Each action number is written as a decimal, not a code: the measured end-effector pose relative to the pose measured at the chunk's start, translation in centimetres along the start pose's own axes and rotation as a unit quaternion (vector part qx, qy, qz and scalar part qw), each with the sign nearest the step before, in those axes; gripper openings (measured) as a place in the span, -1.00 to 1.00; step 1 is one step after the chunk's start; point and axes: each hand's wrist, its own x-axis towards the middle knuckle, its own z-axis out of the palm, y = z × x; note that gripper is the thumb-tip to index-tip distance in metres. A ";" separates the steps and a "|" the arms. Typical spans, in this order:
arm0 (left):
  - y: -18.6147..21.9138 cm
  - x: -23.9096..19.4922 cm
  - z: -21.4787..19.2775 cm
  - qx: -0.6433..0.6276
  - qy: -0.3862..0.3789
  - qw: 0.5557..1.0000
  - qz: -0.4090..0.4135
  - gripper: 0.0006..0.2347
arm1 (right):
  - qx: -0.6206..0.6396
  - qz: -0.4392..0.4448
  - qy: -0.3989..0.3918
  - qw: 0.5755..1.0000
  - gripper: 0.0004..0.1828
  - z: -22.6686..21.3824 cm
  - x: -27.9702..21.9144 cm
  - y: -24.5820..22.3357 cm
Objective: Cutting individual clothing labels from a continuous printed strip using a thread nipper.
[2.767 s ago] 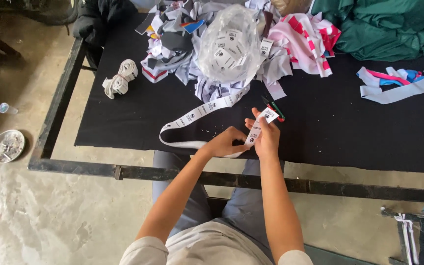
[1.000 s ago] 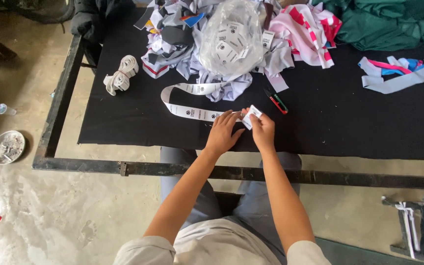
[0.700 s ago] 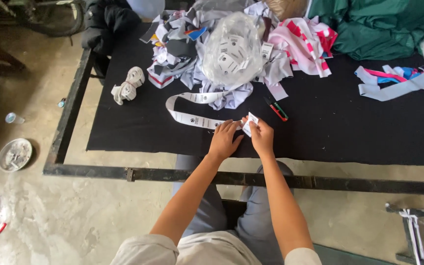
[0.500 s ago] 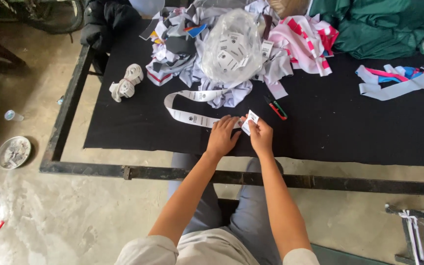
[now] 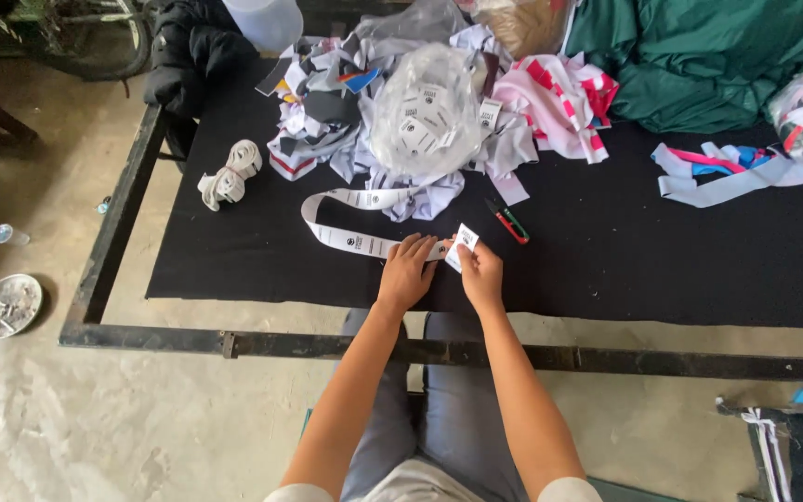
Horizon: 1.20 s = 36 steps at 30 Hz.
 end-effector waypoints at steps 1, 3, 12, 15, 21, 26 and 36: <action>0.3 0.0 -0.6 0.000 -0.002 1.000 -0.001 -0.58 | 0.000 0.002 -0.001 1.000 -0.78 -0.1 -0.1 -0.1; 0.9 0.3 -1.5 -0.011 -0.011 1.000 0.003 -0.55 | 0.007 -0.007 -0.005 1.000 -0.77 -0.1 0.0 -0.3; 0.4 -0.6 -0.9 0.018 -0.012 1.000 0.009 -0.58 | 0.034 -0.004 -0.009 0.999 -0.78 -0.3 -0.4 -0.4; -0.2 -0.4 -0.4 -0.018 0.020 1.000 -0.016 -0.55 | 0.072 -0.009 0.009 0.997 -0.79 -0.2 -0.2 0.7; -0.1 -0.9 -1.7 -0.083 0.129 0.987 -0.055 -0.49 | 0.119 -0.038 0.080 0.989 -0.78 -1.0 0.1 2.7; -1.0 -0.3 -2.5 -0.087 0.206 0.968 -0.112 -0.46 | 0.057 -0.053 0.149 0.986 -0.80 -1.9 0.6 2.6; 2.3 0.9 -4.7 -0.104 -0.079 0.991 -0.034 -0.02 | 0.103 0.047 0.115 0.987 -0.78 -1.2 0.8 3.7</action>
